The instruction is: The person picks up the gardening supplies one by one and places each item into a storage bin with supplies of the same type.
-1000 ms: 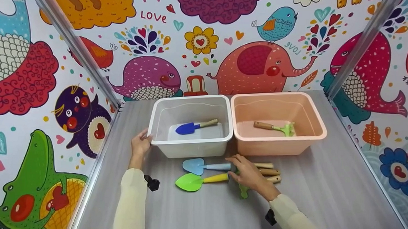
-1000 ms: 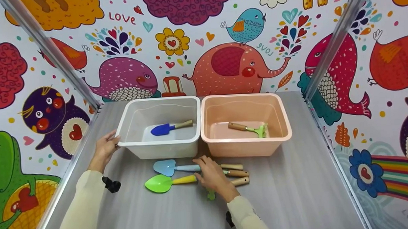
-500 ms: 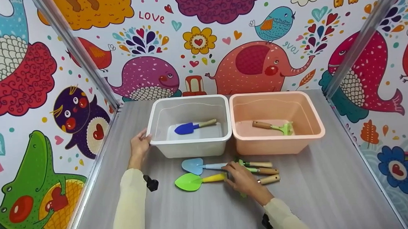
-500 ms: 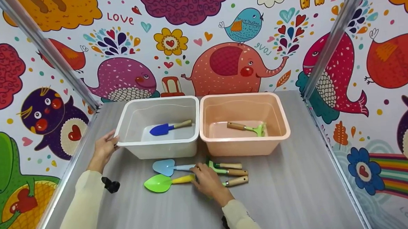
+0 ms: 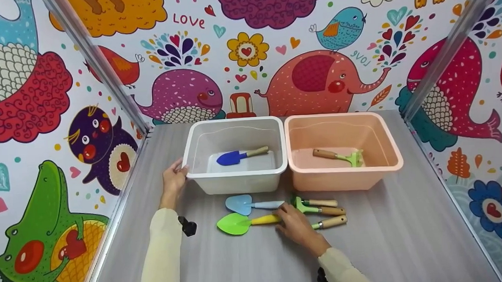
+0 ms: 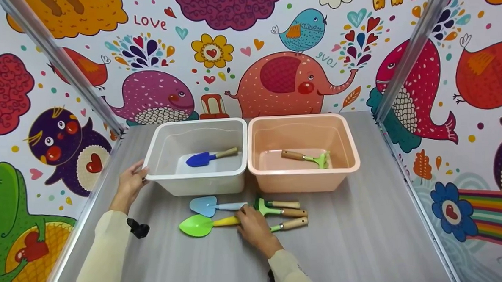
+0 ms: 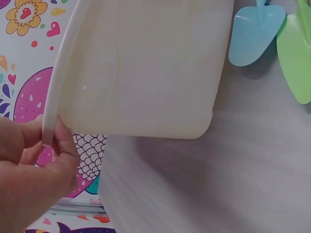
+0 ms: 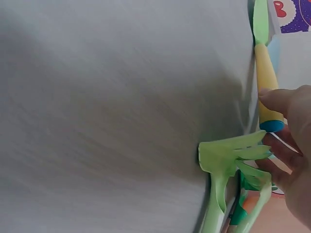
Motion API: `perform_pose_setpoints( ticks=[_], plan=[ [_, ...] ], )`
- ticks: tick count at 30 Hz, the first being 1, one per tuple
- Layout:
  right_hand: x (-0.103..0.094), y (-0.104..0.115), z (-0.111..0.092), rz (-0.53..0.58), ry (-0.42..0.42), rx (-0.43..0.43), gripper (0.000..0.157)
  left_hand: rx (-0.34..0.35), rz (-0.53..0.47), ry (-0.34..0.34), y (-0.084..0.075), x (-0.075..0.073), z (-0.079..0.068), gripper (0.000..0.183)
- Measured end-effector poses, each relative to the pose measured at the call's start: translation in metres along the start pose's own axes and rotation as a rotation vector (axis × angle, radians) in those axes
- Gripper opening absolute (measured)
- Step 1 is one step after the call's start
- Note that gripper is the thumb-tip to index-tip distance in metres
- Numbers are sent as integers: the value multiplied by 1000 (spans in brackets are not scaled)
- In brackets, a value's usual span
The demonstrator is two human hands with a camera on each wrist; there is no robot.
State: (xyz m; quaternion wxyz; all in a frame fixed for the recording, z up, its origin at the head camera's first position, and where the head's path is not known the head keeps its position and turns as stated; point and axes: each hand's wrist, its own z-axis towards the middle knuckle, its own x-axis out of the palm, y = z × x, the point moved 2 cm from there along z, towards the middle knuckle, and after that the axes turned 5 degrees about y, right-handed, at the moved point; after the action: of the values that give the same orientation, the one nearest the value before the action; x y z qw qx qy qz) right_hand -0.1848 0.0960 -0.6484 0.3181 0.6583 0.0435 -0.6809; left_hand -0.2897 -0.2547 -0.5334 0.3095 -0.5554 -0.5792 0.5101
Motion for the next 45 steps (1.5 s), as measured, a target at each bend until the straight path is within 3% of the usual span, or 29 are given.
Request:
perform_pose_setpoints(
  ticks=[11,24,33,45],
  plan=[
    [6,1,4,9,-45,-19,32,-11,27,2,-1,1,-1,47],
    [5,10,4,90,65,36,29,-6,44,-1,1,1,0,47],
    [5,15,2,9,-57,-23,23,10,10,-15,1,1,0,46],
    [-5,10,-5,117,-117,25,34,60,50,-41,0,1,0,43]
  ],
)
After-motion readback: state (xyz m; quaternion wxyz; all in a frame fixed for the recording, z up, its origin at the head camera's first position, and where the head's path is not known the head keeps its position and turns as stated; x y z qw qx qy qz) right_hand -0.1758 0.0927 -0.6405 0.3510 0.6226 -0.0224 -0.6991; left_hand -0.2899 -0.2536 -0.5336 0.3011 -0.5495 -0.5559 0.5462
